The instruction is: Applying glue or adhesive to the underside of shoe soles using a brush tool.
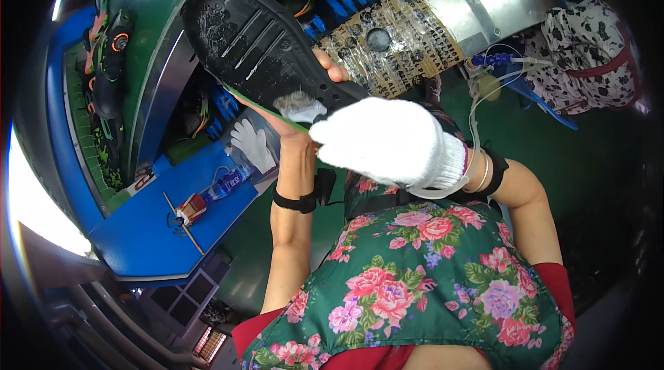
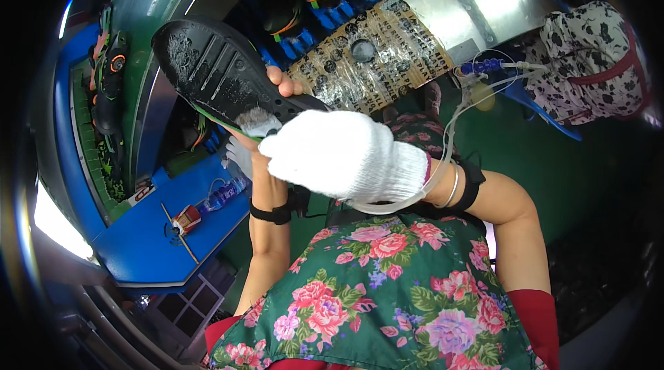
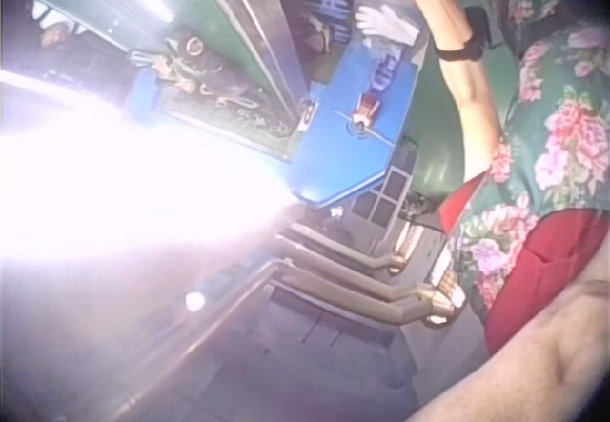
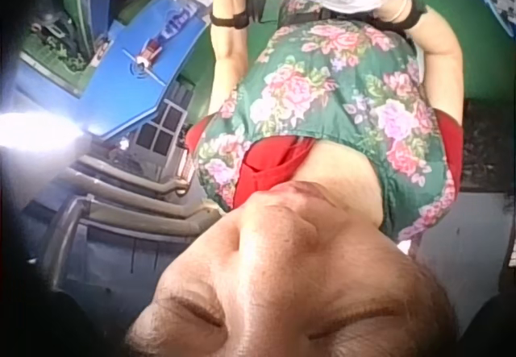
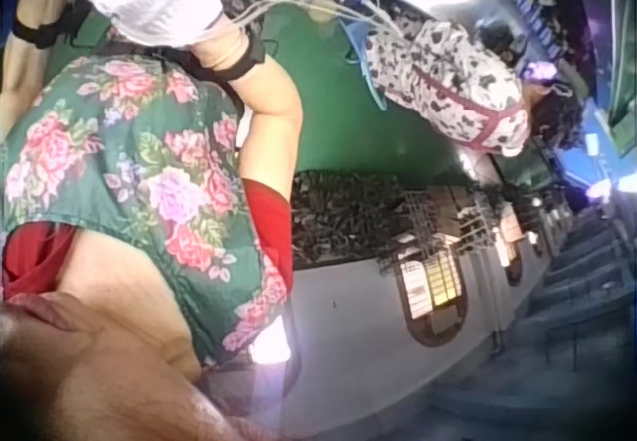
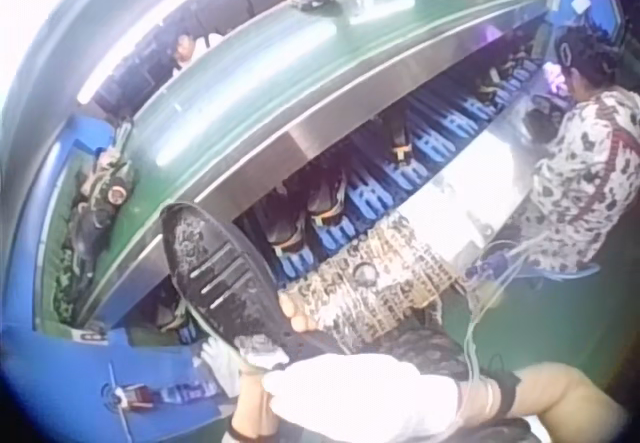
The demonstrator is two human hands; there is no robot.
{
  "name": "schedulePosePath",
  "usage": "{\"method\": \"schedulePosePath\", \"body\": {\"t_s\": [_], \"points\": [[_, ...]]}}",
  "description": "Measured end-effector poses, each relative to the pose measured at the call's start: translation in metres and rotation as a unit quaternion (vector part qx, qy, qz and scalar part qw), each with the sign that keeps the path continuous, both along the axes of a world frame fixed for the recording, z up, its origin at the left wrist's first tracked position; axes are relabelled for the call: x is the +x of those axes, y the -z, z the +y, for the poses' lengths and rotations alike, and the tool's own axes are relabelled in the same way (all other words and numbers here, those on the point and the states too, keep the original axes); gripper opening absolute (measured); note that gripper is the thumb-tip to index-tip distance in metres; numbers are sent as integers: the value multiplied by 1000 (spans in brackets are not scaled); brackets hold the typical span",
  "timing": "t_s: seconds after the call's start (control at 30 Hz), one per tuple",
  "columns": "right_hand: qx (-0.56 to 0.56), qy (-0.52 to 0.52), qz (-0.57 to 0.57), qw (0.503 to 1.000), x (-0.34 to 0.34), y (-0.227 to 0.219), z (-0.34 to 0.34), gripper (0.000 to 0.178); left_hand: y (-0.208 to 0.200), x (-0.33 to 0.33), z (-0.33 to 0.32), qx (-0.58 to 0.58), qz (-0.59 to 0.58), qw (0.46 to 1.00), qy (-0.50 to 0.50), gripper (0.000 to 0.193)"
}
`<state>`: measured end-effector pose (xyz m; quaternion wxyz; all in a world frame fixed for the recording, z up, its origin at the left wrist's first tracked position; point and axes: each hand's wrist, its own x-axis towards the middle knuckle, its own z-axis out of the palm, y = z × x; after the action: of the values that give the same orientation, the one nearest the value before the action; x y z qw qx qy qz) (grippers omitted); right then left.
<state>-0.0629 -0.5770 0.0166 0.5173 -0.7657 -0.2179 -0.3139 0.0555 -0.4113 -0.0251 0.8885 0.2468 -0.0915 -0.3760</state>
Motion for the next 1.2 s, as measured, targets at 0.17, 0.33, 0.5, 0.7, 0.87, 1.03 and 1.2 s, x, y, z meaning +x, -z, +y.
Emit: {"method": "schedulePosePath", "body": {"t_s": [0.17,0.33,0.5,0.7,0.87,1.03,1.2], "points": [[138,-13,61,989,-2,1,-4,32,-4,6,-1,-28,-32,999,-18,121],[6,-14,20,1000,-5,0,-2,25,-10,14,2,-44,-3,999,-8,122],[147,-12,96,984,-7,0,-7,25,-19,17,0,-12,-29,999,5,123],[62,-19,61,996,-11,1,0,28,-25,16,-3,15,-70,997,-22,104],[110,-26,81,990,-13,6,-7,25,-22,25,-2,-56,-82,995,9,126],[112,-64,110,986,-18,6,-9,24,-21,28,-2,-56,-68,996,6,123],[131,-30,129,982,-21,4,-12,24,-23,32,-4,-56,-102,993,-1,121]]}}
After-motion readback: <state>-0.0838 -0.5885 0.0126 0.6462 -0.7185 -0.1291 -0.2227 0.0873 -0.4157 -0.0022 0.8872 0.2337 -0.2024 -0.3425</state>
